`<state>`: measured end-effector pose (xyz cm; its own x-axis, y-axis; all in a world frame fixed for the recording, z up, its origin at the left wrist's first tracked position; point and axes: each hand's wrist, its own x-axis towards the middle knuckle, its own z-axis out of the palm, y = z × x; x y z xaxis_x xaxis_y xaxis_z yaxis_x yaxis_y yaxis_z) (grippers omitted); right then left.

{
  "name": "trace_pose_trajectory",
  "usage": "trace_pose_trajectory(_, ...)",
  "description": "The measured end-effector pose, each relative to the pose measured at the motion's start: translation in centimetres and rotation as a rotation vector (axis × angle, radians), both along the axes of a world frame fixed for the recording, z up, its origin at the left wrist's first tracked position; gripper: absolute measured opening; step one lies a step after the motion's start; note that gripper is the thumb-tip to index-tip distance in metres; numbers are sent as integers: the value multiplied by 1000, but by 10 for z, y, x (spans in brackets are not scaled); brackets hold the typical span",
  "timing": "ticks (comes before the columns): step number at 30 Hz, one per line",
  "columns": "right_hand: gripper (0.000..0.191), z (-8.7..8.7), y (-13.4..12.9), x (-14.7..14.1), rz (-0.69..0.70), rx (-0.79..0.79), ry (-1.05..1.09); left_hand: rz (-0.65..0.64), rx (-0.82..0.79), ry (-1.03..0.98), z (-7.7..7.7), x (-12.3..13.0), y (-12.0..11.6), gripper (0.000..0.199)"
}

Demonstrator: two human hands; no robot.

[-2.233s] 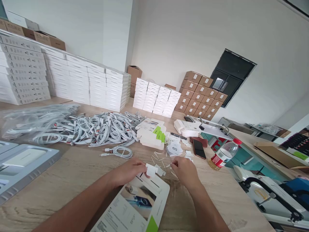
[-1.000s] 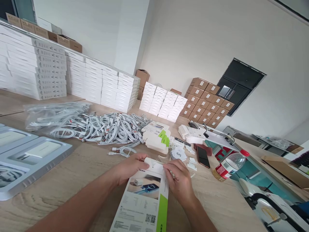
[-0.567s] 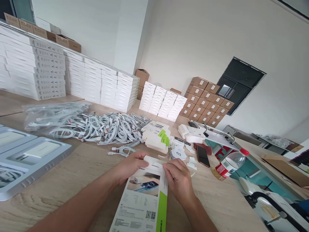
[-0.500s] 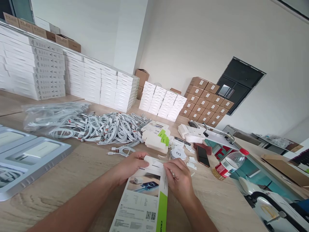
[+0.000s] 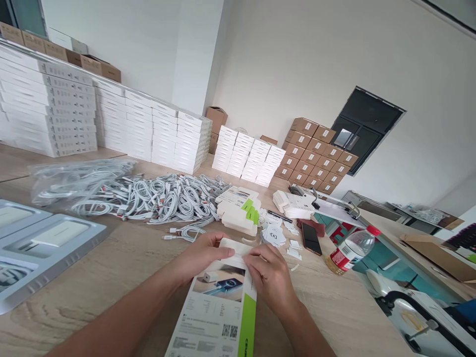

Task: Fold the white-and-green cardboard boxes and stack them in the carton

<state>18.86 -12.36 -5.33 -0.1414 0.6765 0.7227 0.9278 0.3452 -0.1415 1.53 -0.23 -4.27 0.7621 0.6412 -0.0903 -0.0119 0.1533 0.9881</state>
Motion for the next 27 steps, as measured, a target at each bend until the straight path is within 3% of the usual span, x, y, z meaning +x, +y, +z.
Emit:
trace_pose_trajectory(6, 25, -3, 1, 7, -23, -68, 358, -28, 143, -8, 1, 0, 0, 27)
trace_pose_trajectory(11, 55, 0, 2, 14, 144, -491, 974, -49, 240, 33, 2, -2, -2, 26)
trace_pose_trajectory(13, 57, 2, 1, 14, 221, -580, 1134, -40, 303, 61, 2, -2, -3, 24)
trace_pose_trajectory(22, 39, 7, -1, 11, 241, -550, 1155, 10, 439, 80, 10, -3, -16, 10)
trace_pose_trajectory(27, 39, 7, 0, 10, 211, -529, 1159, 22, 406, 33, 7, -2, -18, 11)
